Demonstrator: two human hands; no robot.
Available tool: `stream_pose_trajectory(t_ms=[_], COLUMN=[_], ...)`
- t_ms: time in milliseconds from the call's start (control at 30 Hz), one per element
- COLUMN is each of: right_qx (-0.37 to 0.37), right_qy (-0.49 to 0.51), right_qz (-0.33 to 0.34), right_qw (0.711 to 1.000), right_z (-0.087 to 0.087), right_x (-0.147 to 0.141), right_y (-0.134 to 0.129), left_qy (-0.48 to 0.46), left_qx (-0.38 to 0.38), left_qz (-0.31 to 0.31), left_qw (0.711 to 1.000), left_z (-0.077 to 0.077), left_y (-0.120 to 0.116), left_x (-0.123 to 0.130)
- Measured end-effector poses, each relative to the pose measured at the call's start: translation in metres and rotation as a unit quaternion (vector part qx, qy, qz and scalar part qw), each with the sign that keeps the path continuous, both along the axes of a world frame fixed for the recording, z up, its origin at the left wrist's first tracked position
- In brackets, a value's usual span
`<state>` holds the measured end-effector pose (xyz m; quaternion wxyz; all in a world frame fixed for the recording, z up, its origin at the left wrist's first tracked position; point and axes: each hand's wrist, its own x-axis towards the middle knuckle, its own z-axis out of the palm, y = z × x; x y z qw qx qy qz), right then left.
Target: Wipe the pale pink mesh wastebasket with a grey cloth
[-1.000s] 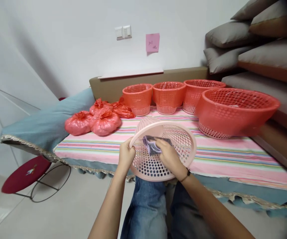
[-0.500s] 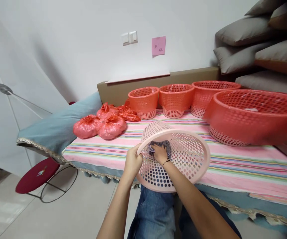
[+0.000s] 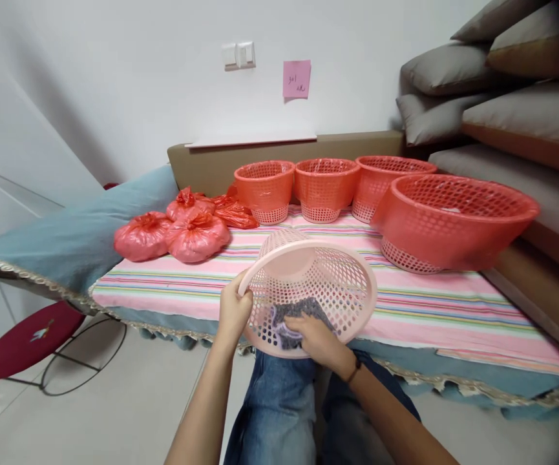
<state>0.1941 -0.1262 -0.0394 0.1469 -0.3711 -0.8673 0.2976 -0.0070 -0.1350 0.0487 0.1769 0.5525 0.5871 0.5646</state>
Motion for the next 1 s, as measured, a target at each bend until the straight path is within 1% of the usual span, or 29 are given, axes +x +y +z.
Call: stream_pose_trajectory(t_ms=[100, 167, 200, 267, 367, 433, 467, 533, 600, 633, 700, 767, 833, 867, 933, 1000], right_qx=[-0.040, -0.052, -0.054, -0.054, -0.052, -0.043, -0.035, -0.014, 0.004, 0.011, 0.019, 0.030, 0.037, 0.033, 0.015, 0.012], right_qy=[-0.025, -0.040, -0.042, -0.041, -0.032, -0.034, -0.038, -0.050, -0.068, -0.081, -0.109, -0.128, -0.136, -0.138, -0.122, -0.059], right_qz=[0.010, 0.003, 0.000, -0.005, -0.009, -0.008, -0.005, 0.006, 0.015, 0.014, -0.002, -0.032, -0.049, -0.046, -0.023, -0.015], right_qw=[0.999, 0.998, 0.998, 0.998, 0.998, 0.998, 0.999, 0.999, 0.998, 0.997, 0.994, 0.991, 0.989, 0.989, 0.992, 0.998], right_z=[0.003, 0.004, 0.004, 0.003, -0.001, -0.004, -0.006, -0.008, -0.008, -0.007, -0.004, 0.002, 0.010, 0.015, 0.024, 0.033], right_x=[0.016, 0.021, 0.022, 0.023, 0.022, 0.021, 0.021, 0.022, 0.025, 0.027, 0.035, 0.044, 0.052, 0.055, 0.056, 0.049], right_y=[-0.043, -0.061, -0.067, -0.072, -0.071, -0.070, -0.070, -0.073, -0.077, -0.079, -0.080, -0.078, -0.073, -0.069, -0.058, -0.041], left_qy=[-0.008, -0.010, -0.015, -0.041, -0.133, -0.227, -0.277, -0.364, -0.411, -0.416, -0.394, -0.327, -0.225, -0.172, -0.088, -0.043], left_qx=[-0.006, -0.014, -0.014, -0.011, -0.023, -0.033, -0.036, -0.041, -0.046, -0.051, -0.064, -0.081, -0.103, -0.110, -0.111, -0.099], left_qz=[0.047, 0.071, 0.084, 0.104, 0.099, 0.082, 0.072, 0.052, 0.030, 0.020, 0.002, -0.002, 0.011, 0.018, 0.021, 0.021], left_qw=[0.999, 0.997, 0.996, 0.994, 0.986, 0.970, 0.957, 0.929, 0.910, 0.908, 0.917, 0.941, 0.969, 0.979, 0.990, 0.994], left_z=[-0.003, -0.009, -0.014, -0.031, -0.063, -0.082, -0.088, -0.092, -0.087, -0.083, -0.070, -0.056, -0.040, -0.033, -0.020, -0.012], left_y=[-0.008, -0.015, -0.018, -0.026, -0.037, -0.041, -0.042, -0.041, -0.039, -0.037, -0.034, -0.032, -0.031, -0.030, -0.027, -0.023], left_x=[0.002, 0.005, 0.007, 0.014, 0.028, 0.037, 0.041, 0.043, 0.038, 0.033, 0.021, 0.008, -0.003, -0.006, -0.009, -0.008])
